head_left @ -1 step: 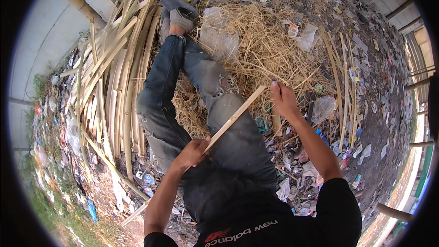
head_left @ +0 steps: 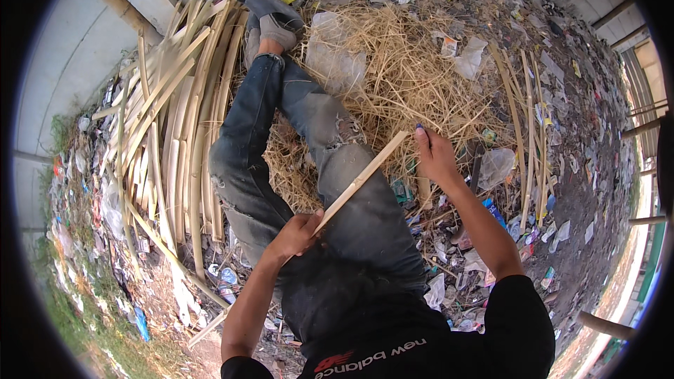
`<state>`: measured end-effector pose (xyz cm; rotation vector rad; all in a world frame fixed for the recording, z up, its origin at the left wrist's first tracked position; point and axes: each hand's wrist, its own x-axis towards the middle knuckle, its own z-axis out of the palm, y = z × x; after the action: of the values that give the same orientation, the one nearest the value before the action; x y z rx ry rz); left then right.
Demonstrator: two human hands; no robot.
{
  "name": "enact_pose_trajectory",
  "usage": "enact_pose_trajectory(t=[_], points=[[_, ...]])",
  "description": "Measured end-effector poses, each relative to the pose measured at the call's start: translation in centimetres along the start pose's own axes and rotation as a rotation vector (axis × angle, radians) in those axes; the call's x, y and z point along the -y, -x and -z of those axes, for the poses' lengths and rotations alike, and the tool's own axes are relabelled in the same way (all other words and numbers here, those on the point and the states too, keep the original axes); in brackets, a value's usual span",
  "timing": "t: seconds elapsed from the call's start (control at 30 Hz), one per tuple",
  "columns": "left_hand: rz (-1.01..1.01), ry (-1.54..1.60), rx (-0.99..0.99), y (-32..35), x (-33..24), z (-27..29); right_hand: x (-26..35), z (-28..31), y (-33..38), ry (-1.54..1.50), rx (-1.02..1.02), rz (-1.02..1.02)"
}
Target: The person sits on the ground and uses a utility knife to shave thin strips from a wooden stick. They hold the stick with their left hand and repeatedly scrape along its length with the knife in their right hand, producing wood shavings.
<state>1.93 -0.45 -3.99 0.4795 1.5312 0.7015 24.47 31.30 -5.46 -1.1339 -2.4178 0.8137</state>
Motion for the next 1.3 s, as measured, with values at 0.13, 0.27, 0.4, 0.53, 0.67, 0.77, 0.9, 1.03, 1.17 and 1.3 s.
enact_pose_trajectory(t=[0.13, 0.27, 0.4, 0.53, 0.67, 0.77, 0.9, 1.03, 1.17, 1.3], points=[[-0.037, -0.071, -0.069, -0.6, -0.2, -0.7, 4.9, -1.4, 4.8, 0.2, 0.21, 0.23], [-0.008, -0.159, -0.16, 0.6, -1.6, -1.1, 4.9, -1.5, 3.8, 0.162, 0.231, 0.145], [-0.073, -0.186, -0.171, -0.2, -1.3, -1.7, 4.6, -0.9, 3.6, 0.144, 0.277, 0.156], [-0.218, -0.294, -0.311, -0.8, 0.6, -2.0, 6.3, -0.7, 4.2, 0.166, 0.326, 0.189], [-0.355, -0.392, -0.425, -0.6, 0.4, -3.2, 5.8, -2.4, 6.4, 0.216, 0.312, 0.238], [-0.401, -0.391, -0.437, -0.3, 1.0, -2.6, 5.4, -1.7, 4.7, 0.174, 0.278, 0.175], [-0.224, -0.327, -0.399, -0.3, -1.8, -3.5, 4.5, -1.8, 3.5, 0.302, 0.272, 0.183], [-0.357, -0.412, -0.458, -0.2, 0.6, -2.9, 3.2, -1.6, 3.5, 0.238, 0.227, 0.201], [-0.221, -0.302, -0.415, 0.3, -1.6, -3.4, 4.1, -0.9, 2.3, 0.253, 0.278, 0.159], [-0.351, -0.417, -0.498, 0.0, 0.8, -2.9, 5.1, -1.7, 4.0, 0.338, 0.33, 0.266]])
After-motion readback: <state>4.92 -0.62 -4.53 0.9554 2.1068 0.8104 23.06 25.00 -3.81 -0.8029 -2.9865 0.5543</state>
